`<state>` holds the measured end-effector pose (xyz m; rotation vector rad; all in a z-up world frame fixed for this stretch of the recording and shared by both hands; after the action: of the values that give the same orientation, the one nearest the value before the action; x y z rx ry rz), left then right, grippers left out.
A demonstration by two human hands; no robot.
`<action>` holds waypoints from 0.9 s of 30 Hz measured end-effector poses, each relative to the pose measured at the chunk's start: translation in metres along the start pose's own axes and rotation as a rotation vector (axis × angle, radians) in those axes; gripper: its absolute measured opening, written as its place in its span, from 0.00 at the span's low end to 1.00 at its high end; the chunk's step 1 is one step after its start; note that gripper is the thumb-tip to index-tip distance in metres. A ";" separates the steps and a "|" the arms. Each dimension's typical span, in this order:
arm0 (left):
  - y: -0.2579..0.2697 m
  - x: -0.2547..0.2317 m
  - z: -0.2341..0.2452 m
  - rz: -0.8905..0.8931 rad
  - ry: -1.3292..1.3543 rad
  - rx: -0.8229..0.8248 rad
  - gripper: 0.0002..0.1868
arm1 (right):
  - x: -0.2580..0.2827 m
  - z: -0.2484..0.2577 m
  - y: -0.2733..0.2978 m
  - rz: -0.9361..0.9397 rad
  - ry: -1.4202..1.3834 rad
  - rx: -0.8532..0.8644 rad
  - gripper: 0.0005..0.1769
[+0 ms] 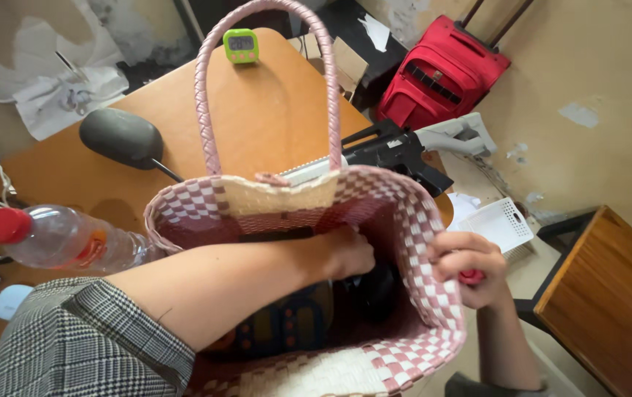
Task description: The person packs a woven tote bag with daily essentials from a cluttered table. They place a dark bottle, a water bottle, several small blue and pink electronic devices, a hairbrush, and a small box into the bag one by one.
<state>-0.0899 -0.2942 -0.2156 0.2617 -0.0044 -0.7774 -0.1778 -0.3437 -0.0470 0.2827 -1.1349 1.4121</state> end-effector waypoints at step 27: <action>-0.013 -0.050 0.024 0.148 0.161 0.213 0.10 | -0.016 -0.001 0.027 -0.087 0.017 -0.159 0.10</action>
<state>-0.1374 -0.2742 -0.1910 0.5204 0.0448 -0.6071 -0.1968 -0.3470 -0.0715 0.2041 -1.2001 1.2387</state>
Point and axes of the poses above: each hand's wrist, its own y-axis away from the middle knuckle, its own z-axis out of the back of the hand, x = y × z, the point moved 9 cm from there along -y, towards the middle knuckle, and after that the axes turned 15 degrees about -z, right-handed, at the moved point
